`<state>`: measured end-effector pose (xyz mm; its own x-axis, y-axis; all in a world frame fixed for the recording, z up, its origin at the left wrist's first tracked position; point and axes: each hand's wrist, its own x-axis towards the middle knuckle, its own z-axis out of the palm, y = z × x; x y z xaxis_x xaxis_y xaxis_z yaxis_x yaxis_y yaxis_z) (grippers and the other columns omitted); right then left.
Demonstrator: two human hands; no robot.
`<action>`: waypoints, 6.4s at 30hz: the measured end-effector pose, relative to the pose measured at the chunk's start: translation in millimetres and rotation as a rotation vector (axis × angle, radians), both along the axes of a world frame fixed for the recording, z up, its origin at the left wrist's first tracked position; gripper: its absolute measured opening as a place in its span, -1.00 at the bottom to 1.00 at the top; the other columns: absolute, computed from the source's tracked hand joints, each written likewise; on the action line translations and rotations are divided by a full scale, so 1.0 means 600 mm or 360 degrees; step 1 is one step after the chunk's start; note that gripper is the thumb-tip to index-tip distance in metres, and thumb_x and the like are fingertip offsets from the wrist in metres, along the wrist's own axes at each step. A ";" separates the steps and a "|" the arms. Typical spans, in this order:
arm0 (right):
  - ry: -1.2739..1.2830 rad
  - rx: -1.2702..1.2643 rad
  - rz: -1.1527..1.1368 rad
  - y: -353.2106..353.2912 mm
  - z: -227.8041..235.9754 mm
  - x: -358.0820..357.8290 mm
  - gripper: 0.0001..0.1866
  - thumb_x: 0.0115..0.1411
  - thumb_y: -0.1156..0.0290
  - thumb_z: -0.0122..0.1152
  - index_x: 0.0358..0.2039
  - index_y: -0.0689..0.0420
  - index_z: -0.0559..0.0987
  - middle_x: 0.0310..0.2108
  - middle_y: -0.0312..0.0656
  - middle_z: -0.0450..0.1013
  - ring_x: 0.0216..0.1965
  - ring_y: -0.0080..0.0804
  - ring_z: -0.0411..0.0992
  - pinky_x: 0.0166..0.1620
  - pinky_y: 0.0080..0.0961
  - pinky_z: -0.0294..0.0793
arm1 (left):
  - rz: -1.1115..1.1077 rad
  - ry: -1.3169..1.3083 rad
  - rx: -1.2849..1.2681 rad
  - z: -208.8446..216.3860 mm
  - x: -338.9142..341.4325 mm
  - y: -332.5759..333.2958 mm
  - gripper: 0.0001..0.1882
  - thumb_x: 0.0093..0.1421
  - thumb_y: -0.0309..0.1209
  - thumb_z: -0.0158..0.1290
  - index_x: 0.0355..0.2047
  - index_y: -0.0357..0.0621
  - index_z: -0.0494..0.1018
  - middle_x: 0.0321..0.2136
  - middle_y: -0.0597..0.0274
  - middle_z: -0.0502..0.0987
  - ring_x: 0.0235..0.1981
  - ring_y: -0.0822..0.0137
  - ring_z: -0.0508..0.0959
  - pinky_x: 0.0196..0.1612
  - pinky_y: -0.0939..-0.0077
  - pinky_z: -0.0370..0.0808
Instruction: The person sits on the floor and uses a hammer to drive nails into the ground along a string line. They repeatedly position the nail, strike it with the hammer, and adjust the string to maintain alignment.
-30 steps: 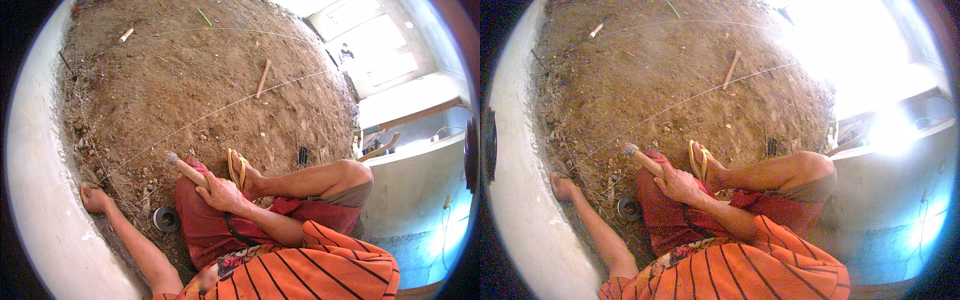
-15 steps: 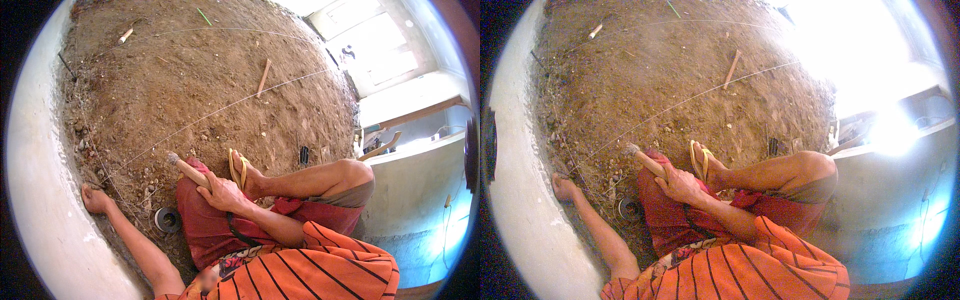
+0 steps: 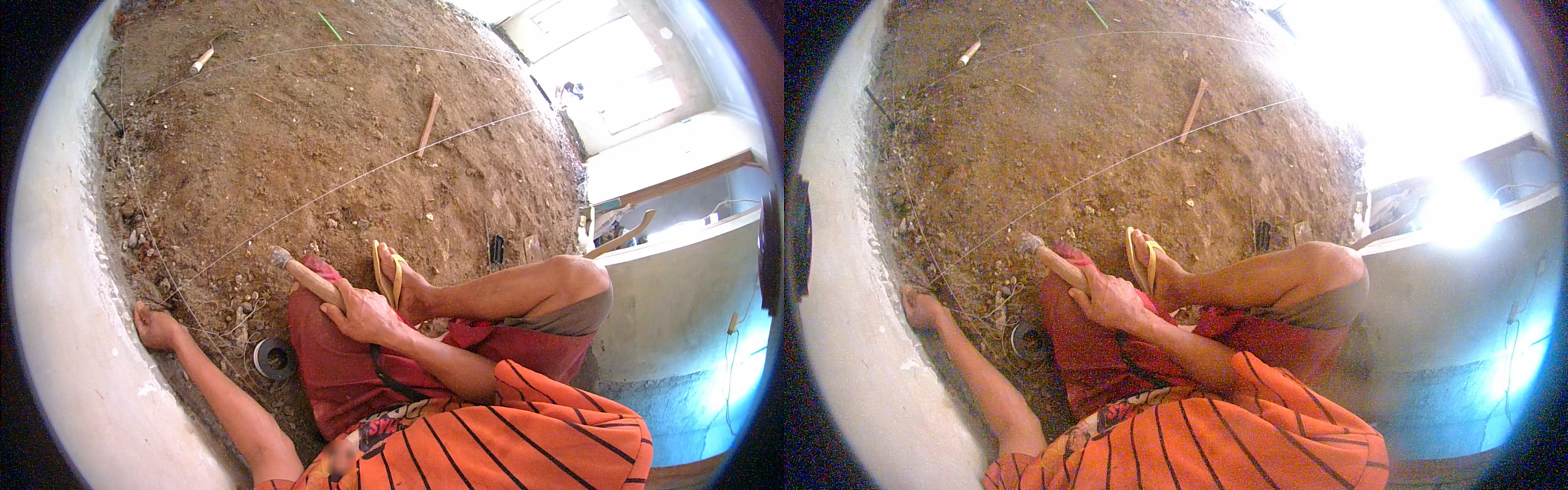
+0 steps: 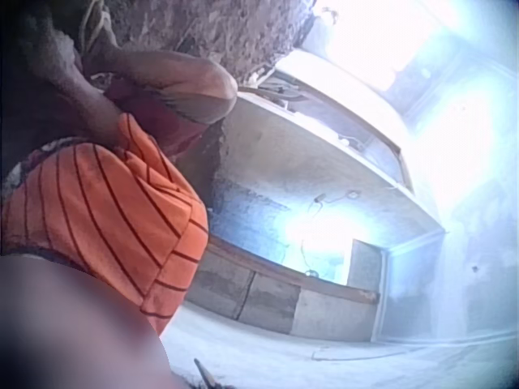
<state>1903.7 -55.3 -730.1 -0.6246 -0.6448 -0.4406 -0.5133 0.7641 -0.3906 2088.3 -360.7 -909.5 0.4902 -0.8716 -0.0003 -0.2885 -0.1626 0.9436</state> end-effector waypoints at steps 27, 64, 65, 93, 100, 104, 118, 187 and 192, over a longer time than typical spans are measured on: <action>0.0008 0.0000 -0.0007 0.001 -0.005 0.000 -0.52 0.16 0.03 -0.01 -0.10 0.17 0.26 -0.46 0.23 0.45 -0.37 0.21 0.43 -0.28 0.02 0.38 | 0.0003 -0.0052 0.0024 0.018 -0.004 0.006 -0.72 0.16 -0.33 0.01 -0.27 -0.31 0.54 -0.24 -0.01 0.56 -0.23 0.11 0.55 -0.10 0.38 0.44; -0.0006 -0.0013 0.0001 0.000 0.003 -0.003 -0.49 0.15 0.04 -0.01 -0.05 0.16 0.25 -0.44 0.23 0.45 -0.37 0.20 0.43 -0.27 0.03 0.38 | -0.0063 0.0387 0.0070 -0.004 0.012 0.001 -0.76 0.17 -0.41 -0.03 -0.22 -0.26 0.52 -0.23 0.01 0.55 -0.27 0.14 0.55 -0.14 0.38 0.46; -0.0002 0.0002 0.0000 -0.003 0.003 -0.002 -0.49 0.15 0.04 -0.01 -0.05 0.16 0.25 -0.44 0.23 0.45 -0.36 0.20 0.43 -0.26 0.02 0.38 | -0.0049 0.0371 0.0067 -0.008 0.013 0.003 -0.76 0.17 -0.40 -0.03 -0.21 -0.26 0.51 -0.23 0.00 0.55 -0.27 0.14 0.55 -0.14 0.38 0.46; 0.0031 -0.0083 0.0018 0.013 -0.011 -0.007 -0.50 0.14 0.02 -0.01 -0.10 0.15 0.23 -0.45 0.20 0.46 -0.40 0.21 0.44 -0.31 0.10 0.40 | -0.0051 -0.0022 0.0114 0.015 -0.004 0.013 -0.76 0.18 -0.37 -0.02 -0.25 -0.26 0.54 -0.26 0.02 0.56 -0.30 0.13 0.56 -0.18 0.37 0.49; 0.0032 -0.0071 0.0033 0.006 0.005 -0.001 -0.53 0.15 0.04 0.00 -0.12 0.15 0.24 -0.50 0.19 0.46 -0.44 0.21 0.44 -0.34 0.09 0.40 | -0.0098 -0.0001 -0.0005 0.005 0.010 0.010 -0.74 0.19 -0.37 -0.04 -0.22 -0.28 0.52 -0.21 -0.01 0.54 -0.23 0.14 0.56 -0.13 0.35 0.47; 0.0038 -0.0069 0.0032 0.007 -0.005 -0.002 -0.53 0.15 0.03 -0.01 -0.12 0.14 0.24 -0.49 0.19 0.46 -0.44 0.21 0.44 -0.34 0.09 0.40 | -0.0062 -0.0037 0.0045 0.024 -0.002 0.010 -0.73 0.20 -0.38 -0.05 -0.22 -0.30 0.51 -0.20 -0.04 0.53 -0.21 0.12 0.55 -0.11 0.34 0.45; 0.0036 -0.0096 0.0036 0.009 -0.002 -0.003 -0.52 0.15 0.02 -0.02 -0.12 0.15 0.25 -0.48 0.20 0.46 -0.43 0.21 0.44 -0.34 0.09 0.39 | -0.0078 -0.0181 0.0025 0.003 0.008 0.000 -0.72 0.18 -0.34 -0.01 -0.25 -0.31 0.53 -0.24 -0.07 0.54 -0.26 0.07 0.55 -0.14 0.29 0.46; 0.0449 -0.0645 0.3095 -0.388 0.071 -0.047 -0.54 -0.12 -0.06 0.19 -0.36 0.05 0.42 -0.54 -0.29 0.31 -0.51 -0.32 0.39 -0.45 -0.37 0.39 | -0.0661 0.0872 0.0007 0.043 -0.020 -0.013 -0.79 0.20 -0.36 0.00 -0.25 -0.23 0.49 -0.48 0.30 0.53 -0.67 0.59 0.36 -0.72 0.67 0.34; 0.0662 -0.0321 0.2753 -0.434 0.085 -0.044 -0.54 -0.09 -0.05 0.20 -0.34 0.05 0.41 -0.51 -0.23 0.34 -0.47 -0.23 0.42 -0.43 -0.27 0.40 | -0.0606 0.0779 0.0069 0.045 -0.023 -0.016 -0.79 0.19 -0.35 0.02 -0.26 -0.24 0.49 -0.50 0.33 0.50 -0.73 0.61 0.30 -0.75 0.65 0.31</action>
